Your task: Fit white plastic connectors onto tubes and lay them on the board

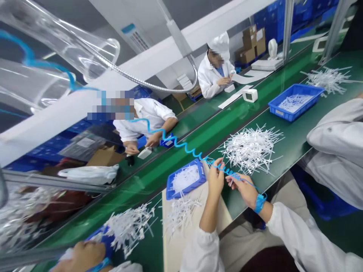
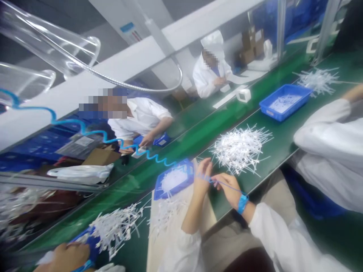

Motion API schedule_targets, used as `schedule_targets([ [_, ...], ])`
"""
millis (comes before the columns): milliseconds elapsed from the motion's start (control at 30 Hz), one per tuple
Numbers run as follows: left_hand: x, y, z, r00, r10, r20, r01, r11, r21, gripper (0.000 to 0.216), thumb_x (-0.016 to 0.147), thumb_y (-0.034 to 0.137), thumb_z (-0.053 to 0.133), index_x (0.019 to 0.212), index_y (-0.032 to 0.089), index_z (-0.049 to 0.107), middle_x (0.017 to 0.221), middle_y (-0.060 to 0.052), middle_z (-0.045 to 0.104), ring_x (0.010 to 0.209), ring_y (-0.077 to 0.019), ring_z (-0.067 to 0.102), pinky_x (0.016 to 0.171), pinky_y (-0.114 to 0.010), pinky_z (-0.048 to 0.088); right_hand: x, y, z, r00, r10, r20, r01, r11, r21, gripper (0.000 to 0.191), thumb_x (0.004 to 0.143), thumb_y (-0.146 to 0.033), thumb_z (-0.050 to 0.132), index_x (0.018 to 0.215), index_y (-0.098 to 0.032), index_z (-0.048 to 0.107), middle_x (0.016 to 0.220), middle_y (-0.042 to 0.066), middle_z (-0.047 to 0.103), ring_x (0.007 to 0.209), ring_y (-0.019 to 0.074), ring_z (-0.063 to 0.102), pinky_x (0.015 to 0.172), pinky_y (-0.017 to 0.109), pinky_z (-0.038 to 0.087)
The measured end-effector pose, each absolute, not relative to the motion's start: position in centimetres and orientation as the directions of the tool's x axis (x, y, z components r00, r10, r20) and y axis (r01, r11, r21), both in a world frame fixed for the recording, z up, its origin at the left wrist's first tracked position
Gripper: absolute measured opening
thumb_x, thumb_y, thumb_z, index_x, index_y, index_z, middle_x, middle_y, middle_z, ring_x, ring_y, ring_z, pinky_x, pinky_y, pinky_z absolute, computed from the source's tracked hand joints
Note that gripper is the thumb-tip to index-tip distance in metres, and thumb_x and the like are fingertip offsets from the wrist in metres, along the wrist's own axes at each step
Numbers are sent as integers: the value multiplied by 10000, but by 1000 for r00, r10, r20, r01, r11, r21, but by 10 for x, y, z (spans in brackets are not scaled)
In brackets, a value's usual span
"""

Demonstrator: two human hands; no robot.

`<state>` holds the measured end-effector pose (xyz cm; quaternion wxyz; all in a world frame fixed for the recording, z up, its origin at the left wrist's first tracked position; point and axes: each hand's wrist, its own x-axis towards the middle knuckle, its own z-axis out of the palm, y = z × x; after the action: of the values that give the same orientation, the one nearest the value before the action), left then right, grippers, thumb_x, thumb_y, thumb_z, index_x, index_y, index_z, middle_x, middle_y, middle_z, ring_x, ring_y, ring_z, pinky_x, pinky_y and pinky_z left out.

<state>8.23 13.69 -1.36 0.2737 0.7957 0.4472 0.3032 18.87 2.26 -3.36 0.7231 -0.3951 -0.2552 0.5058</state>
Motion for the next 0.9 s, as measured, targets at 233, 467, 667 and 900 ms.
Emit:
schedule_targets([
  [233,115,179,-28,515,826,229,609,-540,581,188,911,198,656,1081,184,735,1042,-99,775,978,-256,732,985,-418,585,188,25,-34,321,947,25,-522,199,-829,440,919,-607,770,867,-185,881,773,48,752,680,153,626,620,269,487],
  [467,118,191,-27,571,786,238,578,-591,563,266,878,271,606,1091,203,751,928,-72,780,899,-277,749,943,-429,598,185,34,-36,328,944,38,-490,204,-848,535,879,-691,741,829,-174,868,746,61,736,636,150,608,604,276,468],
  [667,106,192,-23,566,781,262,543,-593,594,295,849,390,571,1007,227,760,988,-90,818,921,-300,772,900,-421,616,187,39,-40,317,948,21,-490,183,-852,572,855,-724,739,806,-167,858,718,58,724,600,135,589,590,262,431],
  [900,76,172,-32,580,747,326,461,-631,624,385,875,501,511,985,238,771,975,-92,820,935,-312,799,857,-419,651,181,37,-30,322,945,-53,-556,144,-819,654,776,-795,797,747,-143,835,648,62,695,546,125,556,546,256,399],
])
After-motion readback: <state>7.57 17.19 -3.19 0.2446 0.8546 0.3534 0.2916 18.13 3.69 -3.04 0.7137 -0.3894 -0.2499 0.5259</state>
